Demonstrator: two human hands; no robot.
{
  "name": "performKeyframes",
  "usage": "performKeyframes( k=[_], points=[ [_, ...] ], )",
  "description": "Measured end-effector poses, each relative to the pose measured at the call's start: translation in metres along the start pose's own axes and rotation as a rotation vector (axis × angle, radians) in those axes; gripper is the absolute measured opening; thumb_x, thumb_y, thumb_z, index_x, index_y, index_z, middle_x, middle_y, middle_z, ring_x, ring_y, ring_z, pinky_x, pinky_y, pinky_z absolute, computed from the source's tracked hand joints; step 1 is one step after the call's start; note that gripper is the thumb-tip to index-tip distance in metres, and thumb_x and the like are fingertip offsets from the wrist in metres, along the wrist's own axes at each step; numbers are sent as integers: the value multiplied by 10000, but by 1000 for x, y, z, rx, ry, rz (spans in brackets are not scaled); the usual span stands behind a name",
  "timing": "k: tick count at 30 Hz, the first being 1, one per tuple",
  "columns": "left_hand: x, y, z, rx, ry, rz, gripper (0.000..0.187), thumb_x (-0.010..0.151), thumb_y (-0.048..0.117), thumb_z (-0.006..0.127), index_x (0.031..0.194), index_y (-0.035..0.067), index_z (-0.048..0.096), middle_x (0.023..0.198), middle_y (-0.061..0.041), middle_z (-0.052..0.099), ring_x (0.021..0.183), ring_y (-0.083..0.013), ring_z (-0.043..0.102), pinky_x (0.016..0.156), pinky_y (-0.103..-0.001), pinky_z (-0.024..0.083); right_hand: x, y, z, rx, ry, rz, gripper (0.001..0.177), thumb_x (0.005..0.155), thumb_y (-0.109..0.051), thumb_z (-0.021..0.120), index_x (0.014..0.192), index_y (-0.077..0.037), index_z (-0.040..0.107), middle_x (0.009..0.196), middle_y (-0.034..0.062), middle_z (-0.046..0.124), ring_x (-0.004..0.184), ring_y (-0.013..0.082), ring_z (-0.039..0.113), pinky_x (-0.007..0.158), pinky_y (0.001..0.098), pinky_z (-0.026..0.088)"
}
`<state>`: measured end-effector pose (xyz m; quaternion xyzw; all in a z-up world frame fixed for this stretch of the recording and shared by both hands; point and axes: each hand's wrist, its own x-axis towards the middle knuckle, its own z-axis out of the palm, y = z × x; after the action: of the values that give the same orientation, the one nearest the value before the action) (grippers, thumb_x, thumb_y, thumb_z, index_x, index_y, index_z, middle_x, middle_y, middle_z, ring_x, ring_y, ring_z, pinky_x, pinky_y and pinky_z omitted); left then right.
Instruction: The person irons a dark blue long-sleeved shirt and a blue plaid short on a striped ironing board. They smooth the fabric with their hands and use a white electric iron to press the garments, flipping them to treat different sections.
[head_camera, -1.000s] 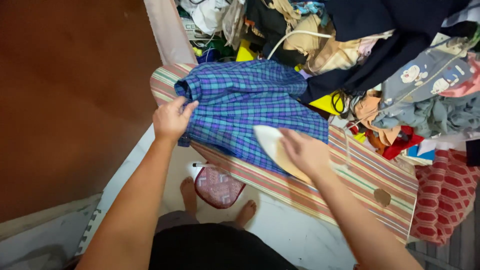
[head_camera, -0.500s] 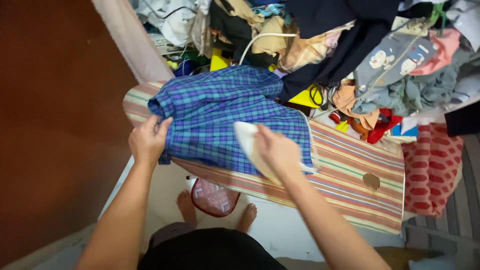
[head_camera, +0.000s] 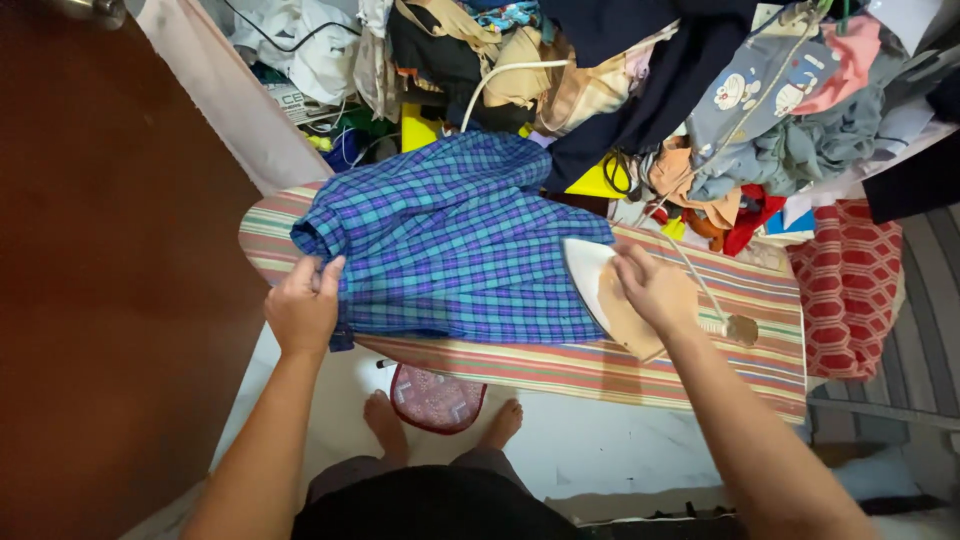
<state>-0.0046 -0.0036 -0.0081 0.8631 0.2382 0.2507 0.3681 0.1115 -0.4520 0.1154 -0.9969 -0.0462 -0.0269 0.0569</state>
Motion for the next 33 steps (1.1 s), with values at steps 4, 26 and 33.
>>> performKeyframes(
  k=[4, 26, 33],
  points=[
    [1, -5, 1, -21, -25, 2, 359, 942, 415, 772, 907, 60, 724, 694, -114, 647, 628, -338, 631, 580, -463, 465, 15, -28, -5, 24, -119, -122, 329, 978, -520, 545, 1230, -351, 672, 824, 83, 768, 778, 358, 732, 707, 516, 560],
    [8, -9, 6, 3, 16, 82, 354, 953, 409, 751, 884, 65, 704, 665, -133, 623, 605, -372, 611, 571, -492, 456, 13, -23, -5, -20, -73, -210, 336, 1012, -493, 564, 1281, -332, 685, 1045, 104, 758, 920, 365, 721, 785, 500, 568],
    [3, -7, 1, 82, -75, 4, 395, 955, 437, 752, 835, 66, 692, 659, -135, 631, 617, -376, 616, 589, -502, 456, -14, -100, -11, -135, -173, -509, 312, 956, -481, 572, 1243, -415, 675, 807, 39, 714, 663, 307, 706, 538, 457, 548]
  ],
)
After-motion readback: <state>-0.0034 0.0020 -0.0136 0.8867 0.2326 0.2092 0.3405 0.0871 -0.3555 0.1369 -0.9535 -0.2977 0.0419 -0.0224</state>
